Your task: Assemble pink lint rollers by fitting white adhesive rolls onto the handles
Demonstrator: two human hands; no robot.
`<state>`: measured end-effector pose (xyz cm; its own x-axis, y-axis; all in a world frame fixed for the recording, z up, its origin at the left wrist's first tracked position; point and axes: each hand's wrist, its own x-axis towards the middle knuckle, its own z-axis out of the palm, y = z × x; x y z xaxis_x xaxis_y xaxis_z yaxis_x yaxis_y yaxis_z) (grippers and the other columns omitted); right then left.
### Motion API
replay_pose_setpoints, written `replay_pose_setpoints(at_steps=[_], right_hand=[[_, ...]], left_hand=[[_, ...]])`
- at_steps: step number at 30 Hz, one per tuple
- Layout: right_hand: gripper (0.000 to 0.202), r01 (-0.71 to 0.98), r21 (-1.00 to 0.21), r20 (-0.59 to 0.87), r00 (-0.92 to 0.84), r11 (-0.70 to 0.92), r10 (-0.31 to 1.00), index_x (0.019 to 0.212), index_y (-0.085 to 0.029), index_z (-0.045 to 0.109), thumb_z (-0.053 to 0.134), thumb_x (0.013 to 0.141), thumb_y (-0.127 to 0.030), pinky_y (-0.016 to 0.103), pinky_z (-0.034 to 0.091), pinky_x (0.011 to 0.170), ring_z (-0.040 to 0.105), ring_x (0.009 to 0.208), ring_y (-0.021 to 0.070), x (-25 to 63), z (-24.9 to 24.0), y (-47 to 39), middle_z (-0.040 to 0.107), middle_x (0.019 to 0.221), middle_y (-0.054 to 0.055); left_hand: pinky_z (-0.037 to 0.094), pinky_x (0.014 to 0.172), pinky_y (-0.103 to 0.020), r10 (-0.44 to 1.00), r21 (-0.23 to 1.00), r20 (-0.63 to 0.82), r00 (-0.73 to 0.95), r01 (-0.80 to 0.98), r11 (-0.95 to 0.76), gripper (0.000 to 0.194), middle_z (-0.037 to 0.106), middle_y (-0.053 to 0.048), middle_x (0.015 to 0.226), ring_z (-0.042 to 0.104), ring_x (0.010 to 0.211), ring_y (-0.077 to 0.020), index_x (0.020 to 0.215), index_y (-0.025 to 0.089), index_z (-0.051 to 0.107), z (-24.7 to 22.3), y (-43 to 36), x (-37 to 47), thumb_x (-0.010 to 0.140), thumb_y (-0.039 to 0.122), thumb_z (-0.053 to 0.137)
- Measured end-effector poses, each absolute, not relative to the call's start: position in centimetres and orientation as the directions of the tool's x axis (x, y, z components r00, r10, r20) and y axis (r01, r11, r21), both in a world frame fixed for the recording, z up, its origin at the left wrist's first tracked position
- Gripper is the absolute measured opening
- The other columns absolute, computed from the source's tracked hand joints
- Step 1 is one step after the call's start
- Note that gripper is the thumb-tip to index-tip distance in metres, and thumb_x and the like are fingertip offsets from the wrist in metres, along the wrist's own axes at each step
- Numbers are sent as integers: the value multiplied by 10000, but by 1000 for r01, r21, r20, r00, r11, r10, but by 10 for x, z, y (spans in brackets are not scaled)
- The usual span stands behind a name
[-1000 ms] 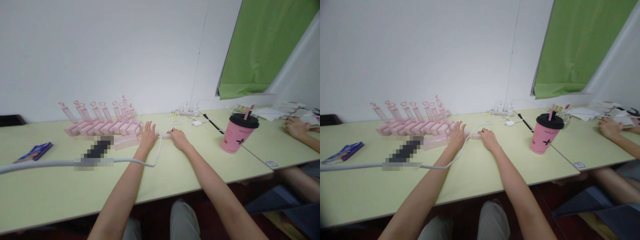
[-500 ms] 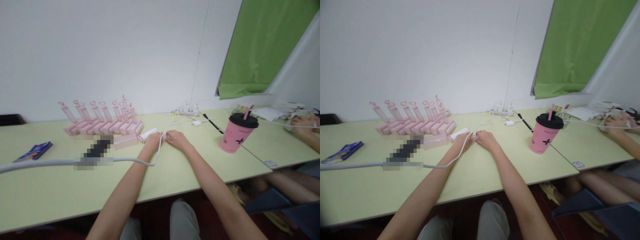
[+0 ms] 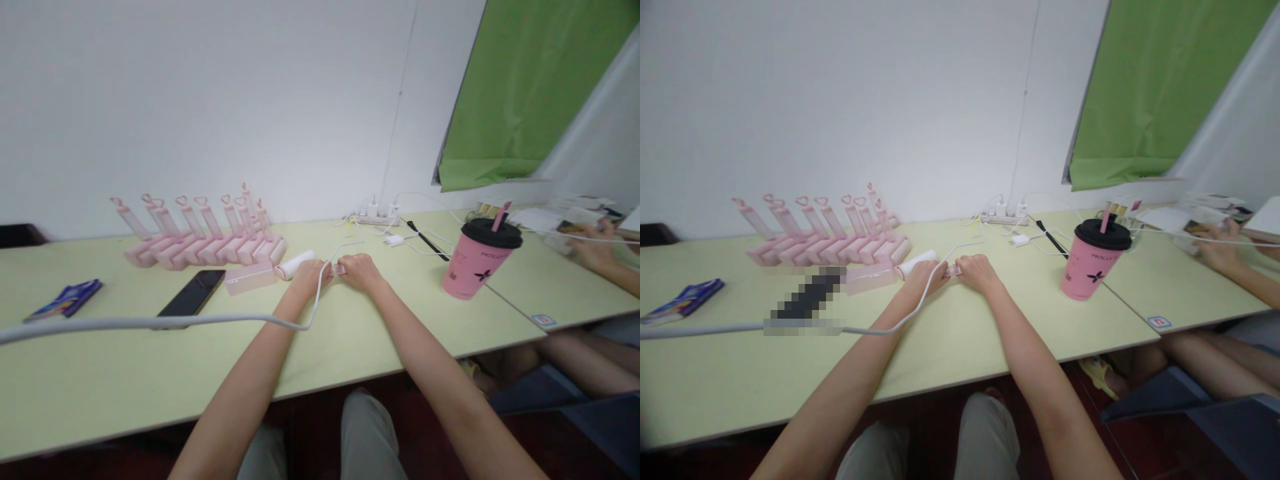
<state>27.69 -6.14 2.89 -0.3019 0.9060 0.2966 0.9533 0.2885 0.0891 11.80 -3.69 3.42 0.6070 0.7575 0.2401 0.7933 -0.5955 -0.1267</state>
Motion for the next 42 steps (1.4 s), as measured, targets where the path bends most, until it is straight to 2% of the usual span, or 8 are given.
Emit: replay_pose_setpoints(at_steps=[7, 14, 20, 24, 30, 35, 42], right_hand=[[346, 963, 71, 248, -270, 261, 930, 888, -147, 667, 377, 861, -333, 284, 373, 721, 599, 868, 223, 273, 19, -58, 672, 899, 133], [378, 946, 47, 237, -323, 321, 916, 806, -151, 692, 370, 858, -342, 258, 377, 682, 616, 806, 201, 271, 9, -51, 689, 850, 117], [365, 940, 15, 195, -337, 341, 921, 809, -137, 697, 396, 853, -338, 227, 371, 642, 627, 769, 174, 267, 8, -49, 695, 834, 117], [337, 937, 5, 177, -344, 348, 922, 834, -133, 694, 408, 849, -309, 229, 384, 668, 623, 799, 182, 265, 10, -51, 690, 860, 124], [332, 987, 6, 236, -155, 158, 959, 999, -131, 641, 375, 875, -286, 285, 403, 783, 578, 934, 221, 262, 14, -56, 640, 979, 161], [309, 993, 7, 231, -114, 115, 966, 1029, -131, 612, 378, 873, -258, 300, 403, 808, 558, 953, 225, 262, 13, -57, 616, 1000, 165], [285, 997, -1, 245, -80, 82, 966, 1006, -161, 601, 363, 863, -223, 303, 408, 771, 563, 908, 218, 260, 6, -54, 618, 983, 139]], left_hand=[[424, 732, -329, 774, -70, 245, 584, 807, -587, 283, 642, -139, 797, 619, 829, -248, 857, 129, 650, 27, -33, 116, 804, 333, 461], [425, 679, -328, 726, -160, 248, 642, 766, -623, 310, 655, -136, 768, 627, 774, -249, 827, 145, 663, 16, -24, 110, 803, 349, 431], [426, 680, -324, 715, -118, 222, 663, 746, -655, 316, 656, -141, 765, 629, 774, -250, 826, 137, 666, 16, -22, 104, 792, 357, 442], [426, 710, -324, 729, -107, 198, 655, 754, -649, 312, 656, -135, 788, 625, 793, -242, 843, 134, 660, 19, -22, 103, 797, 353, 442], [422, 745, -335, 789, -90, 234, 568, 821, -564, 278, 639, -146, 848, 610, 836, -243, 906, 126, 638, 20, -23, 111, 814, 307, 447], [418, 750, -345, 845, -72, 261, 467, 882, -466, 282, 632, -152, 883, 597, 871, -252, 903, 123, 630, 13, -27, 120, 831, 280, 407], [425, 715, -373, 850, -94, 269, 453, 891, -445, 325, 627, -171, 877, 595, 868, -288, 913, 111, 632, 10, -26, 122, 830, 314, 392]])
